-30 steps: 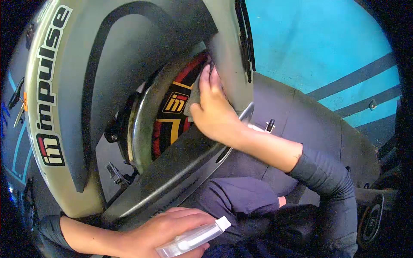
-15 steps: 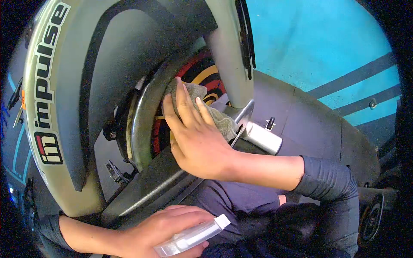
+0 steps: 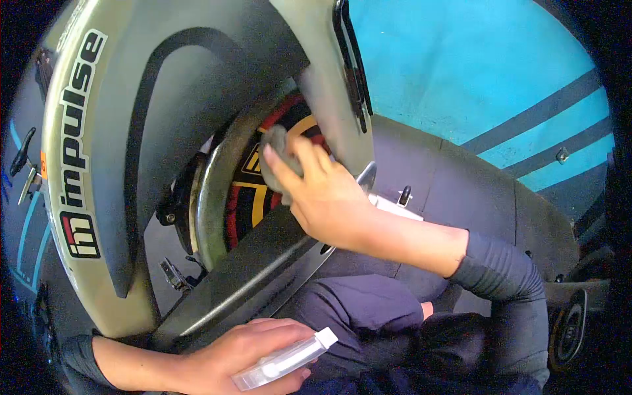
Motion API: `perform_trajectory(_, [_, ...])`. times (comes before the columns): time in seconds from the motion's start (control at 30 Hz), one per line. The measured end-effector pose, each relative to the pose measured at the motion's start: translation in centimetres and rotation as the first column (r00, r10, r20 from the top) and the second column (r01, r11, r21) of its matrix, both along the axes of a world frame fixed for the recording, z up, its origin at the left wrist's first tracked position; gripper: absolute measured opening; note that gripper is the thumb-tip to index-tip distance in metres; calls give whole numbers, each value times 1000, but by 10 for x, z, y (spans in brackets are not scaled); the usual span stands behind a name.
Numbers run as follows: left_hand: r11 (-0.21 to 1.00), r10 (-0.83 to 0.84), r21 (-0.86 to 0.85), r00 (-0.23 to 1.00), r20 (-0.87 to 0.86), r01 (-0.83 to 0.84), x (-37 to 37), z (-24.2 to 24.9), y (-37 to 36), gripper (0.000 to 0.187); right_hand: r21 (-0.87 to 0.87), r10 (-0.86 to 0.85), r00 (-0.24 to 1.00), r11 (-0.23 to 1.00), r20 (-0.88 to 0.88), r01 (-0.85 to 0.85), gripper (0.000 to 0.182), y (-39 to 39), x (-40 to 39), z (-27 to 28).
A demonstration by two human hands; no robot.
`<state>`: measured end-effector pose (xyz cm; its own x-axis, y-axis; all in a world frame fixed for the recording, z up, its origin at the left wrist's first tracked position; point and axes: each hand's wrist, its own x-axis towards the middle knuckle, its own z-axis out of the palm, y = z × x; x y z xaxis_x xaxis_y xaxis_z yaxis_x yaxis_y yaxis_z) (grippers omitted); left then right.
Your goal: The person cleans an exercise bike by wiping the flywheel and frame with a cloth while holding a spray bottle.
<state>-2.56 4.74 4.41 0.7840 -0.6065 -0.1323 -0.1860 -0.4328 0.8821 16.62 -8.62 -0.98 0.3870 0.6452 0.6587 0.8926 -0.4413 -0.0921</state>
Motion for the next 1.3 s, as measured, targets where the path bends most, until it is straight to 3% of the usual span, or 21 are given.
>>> perform_trajectory(0.03, [1000,-2,-8,1000,-20,2,0,0,0,43,3,-3,1000,1000,8,3,72,-6,-3,2])
perform_trajectory(0.1, [1000,0,-3,1000,9,0,-2,-3,0,42,-160,114,993,981,20,-110,69,-22,-12,9])
perform_trajectory(0.17, [1000,11,-7,999,45,-10,-3,-6,0,40,-134,138,989,983,59,-129,68,-34,-21,23])
perform_trajectory(0.23, [999,15,-39,999,41,-14,-4,-10,0,39,-7,130,973,991,189,-131,54,-46,-30,46])
perform_trajectory(0.3, [1000,17,-11,1000,17,-17,-6,-8,3,39,85,87,857,985,507,-151,55,-56,-23,73])
perform_trajectory(0.37, [1000,19,15,1000,-22,-18,-8,-11,4,39,175,-6,706,970,708,-167,54,-60,-11,97])
perform_trajectory(0.43, [1000,-4,8,982,190,3,-6,-14,4,42,228,-88,602,960,794,-160,52,-59,1,110])
perform_trajectory(0.53, [1000,17,-29,992,121,-13,-5,-11,1,45,147,-75,622,987,780,-65,50,-54,24,90])
perform_trajectory(0.63, [995,38,-101,990,134,-25,-6,-15,1,47,28,-35,495,999,868,21,46,-62,45,61])
perform_trajectory(0.7, [996,23,-92,991,135,-11,-6,-17,3,47,15,-52,478,997,877,81,44,-62,50,31])
perform_trajectory(0.77, [997,6,-82,991,136,5,-4,-14,3,46,-142,22,582,977,813,161,43,-74,46,13])
perform_trajectory(0.87, [999,5,-48,994,110,0,-3,-12,0,44,-222,56,623,956,780,192,47,-89,53,-12])
perform_trajectory(0.93, [1000,5,12,994,112,-6,-1,-11,-1,42,-234,54,634,951,771,203,47,-90,49,-1])
perform_trajectory(1.13, [1000,6,-20,992,126,-4,0,-12,2,42,-32,-112,632,977,767,211,47,-69,24,46])
perform_trajectory(1.23, [1000,-15,19,989,144,12,0,-9,2,49,13,-129,687,985,715,171,33,-68,23,41])
perform_trajectory(1.3, [1000,15,-12,980,196,-13,-5,-12,2,53,-24,-128,733,981,668,193,35,-71,25,25])
